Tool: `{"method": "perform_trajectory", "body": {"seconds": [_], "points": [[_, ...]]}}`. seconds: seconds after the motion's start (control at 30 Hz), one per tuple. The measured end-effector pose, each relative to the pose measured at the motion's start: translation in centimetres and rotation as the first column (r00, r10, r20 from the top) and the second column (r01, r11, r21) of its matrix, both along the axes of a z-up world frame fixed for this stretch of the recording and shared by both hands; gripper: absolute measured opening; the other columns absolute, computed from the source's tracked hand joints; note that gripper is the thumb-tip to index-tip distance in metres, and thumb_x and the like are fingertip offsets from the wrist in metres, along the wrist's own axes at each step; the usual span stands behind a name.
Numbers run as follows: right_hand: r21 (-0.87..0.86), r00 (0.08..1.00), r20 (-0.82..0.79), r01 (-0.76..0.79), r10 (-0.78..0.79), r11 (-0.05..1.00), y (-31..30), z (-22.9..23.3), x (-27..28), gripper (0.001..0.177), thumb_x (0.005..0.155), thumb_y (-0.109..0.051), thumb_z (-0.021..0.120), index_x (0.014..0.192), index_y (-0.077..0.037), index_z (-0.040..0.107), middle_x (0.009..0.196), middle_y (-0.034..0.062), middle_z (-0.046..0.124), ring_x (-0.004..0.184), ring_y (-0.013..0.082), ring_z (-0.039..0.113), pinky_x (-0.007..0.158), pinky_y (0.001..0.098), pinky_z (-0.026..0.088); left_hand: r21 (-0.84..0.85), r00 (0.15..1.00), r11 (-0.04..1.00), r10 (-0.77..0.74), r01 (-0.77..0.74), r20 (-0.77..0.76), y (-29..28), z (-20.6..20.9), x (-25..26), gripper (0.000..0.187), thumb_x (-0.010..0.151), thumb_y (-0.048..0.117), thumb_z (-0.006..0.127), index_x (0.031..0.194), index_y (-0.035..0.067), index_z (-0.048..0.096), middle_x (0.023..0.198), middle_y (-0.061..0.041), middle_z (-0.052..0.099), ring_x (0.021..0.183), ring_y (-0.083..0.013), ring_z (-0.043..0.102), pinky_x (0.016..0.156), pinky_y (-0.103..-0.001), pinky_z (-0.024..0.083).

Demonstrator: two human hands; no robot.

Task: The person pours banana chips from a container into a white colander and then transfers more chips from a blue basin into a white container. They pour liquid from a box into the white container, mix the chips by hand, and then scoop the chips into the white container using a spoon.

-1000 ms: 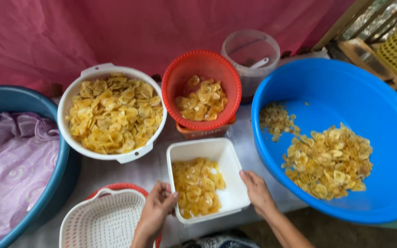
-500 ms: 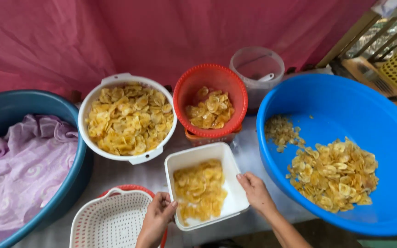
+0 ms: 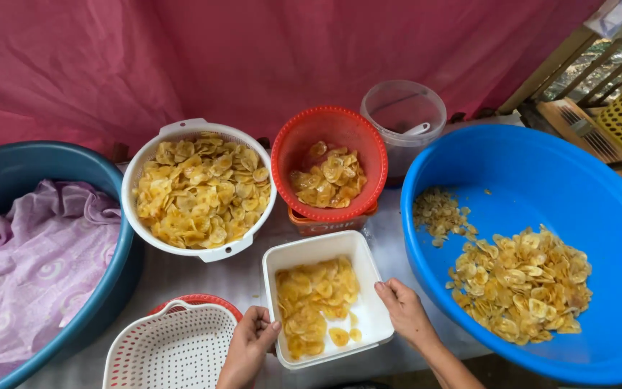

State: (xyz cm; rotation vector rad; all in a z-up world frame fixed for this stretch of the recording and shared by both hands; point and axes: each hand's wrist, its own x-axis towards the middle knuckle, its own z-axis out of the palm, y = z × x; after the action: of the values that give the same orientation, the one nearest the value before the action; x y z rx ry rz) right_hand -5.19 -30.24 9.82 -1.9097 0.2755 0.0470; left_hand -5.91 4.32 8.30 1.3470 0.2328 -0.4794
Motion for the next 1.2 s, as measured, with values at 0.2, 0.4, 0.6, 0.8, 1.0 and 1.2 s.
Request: {"method": "perform_trajectory", "body": {"seconds": [0.2,0.4,0.6,0.8,1.0,1.2], "points": [[-0.035,0.918,0.395,-0.003,0.016,0.999,-1.9,2.8,-7.9,0.021,0.099,-0.021,0.056,0.101,-0.001,0.062,0.08,0.0024,0.063,0.076,0.0085,0.056,0.068,0.0283,0.046,-0.036,0.78,0.985,-0.112,0.17,0.615,0.2,-1.5,-5.6,0.026,0.094,0.004,0.075,0.106,-0.004,0.053,0.096,-0.01,0.068,0.094,-0.0198,0.069,0.086,-0.032,0.052],[-0.032,0.999,0.018,0.035,-0.034,0.999,-0.6,-1.3,-0.5,0.028,0.1,-0.024,0.063,0.085,0.0,0.064,0.067,0.0038,0.053,0.065,0.0091,0.045,0.057,0.0303,0.042,0.06,1.0,0.998,0.01,-0.009,-0.019,-1.1,-0.2,-0.3,0.021,0.091,0.012,0.068,0.104,-0.001,0.06,0.079,-0.005,0.057,0.069,-0.0137,0.056,0.067,-0.031,0.05],[-0.055,0.953,0.289,-0.078,0.09,0.995,-1.5,3.4,-4.9,0.029,0.103,-0.024,0.059,0.088,0.001,0.058,0.075,0.0021,0.052,0.071,0.0068,0.047,0.059,0.0292,0.043,0.105,0.933,0.992,-0.102,0.07,0.346,0.0,2.6,-5.1,0.025,0.088,0.007,0.069,0.109,0.001,0.058,0.086,-0.003,0.057,0.078,-0.0091,0.056,0.072,-0.025,0.048],[-0.057,0.992,0.124,0.025,-0.018,0.998,0.0,-1.8,-4.6,0.031,0.102,-0.024,0.062,0.084,0.0,0.055,0.07,0.0021,0.045,0.069,0.0079,0.042,0.059,0.0293,0.042,0.202,0.988,0.979,-0.027,-0.005,0.155,-0.9,0.6,-2.9,0.014,0.094,0.01,0.066,0.103,0.002,0.06,0.082,-0.004,0.057,0.073,-0.0106,0.053,0.066,-0.026,0.047],[-0.054,0.995,0.094,-0.024,0.029,0.998,-0.5,0.3,-4.0,0.029,0.101,-0.024,0.062,0.085,0.0,0.06,0.067,0.0019,0.049,0.066,0.0072,0.044,0.057,0.0296,0.042,0.168,0.986,0.986,-0.015,-0.013,0.164,-0.1,1.9,-3.8,0.014,0.093,0.009,0.068,0.1,0.0,0.059,0.081,-0.002,0.059,0.071,-0.0108,0.055,0.065,-0.028,0.049],[-0.011,0.911,0.408,-0.068,0.066,0.998,-0.5,2.5,-6.7,0.027,0.107,-0.024,0.055,0.097,0.001,0.054,0.081,0.0001,0.053,0.079,0.0066,0.047,0.066,0.0304,0.047,0.171,0.94,0.984,-0.101,0.046,0.327,0.6,-2.8,-4.7,0.021,0.084,0.006,0.072,0.101,0.002,0.061,0.083,-0.005,0.069,0.079,-0.01,0.067,0.073,-0.026,0.054]]}}
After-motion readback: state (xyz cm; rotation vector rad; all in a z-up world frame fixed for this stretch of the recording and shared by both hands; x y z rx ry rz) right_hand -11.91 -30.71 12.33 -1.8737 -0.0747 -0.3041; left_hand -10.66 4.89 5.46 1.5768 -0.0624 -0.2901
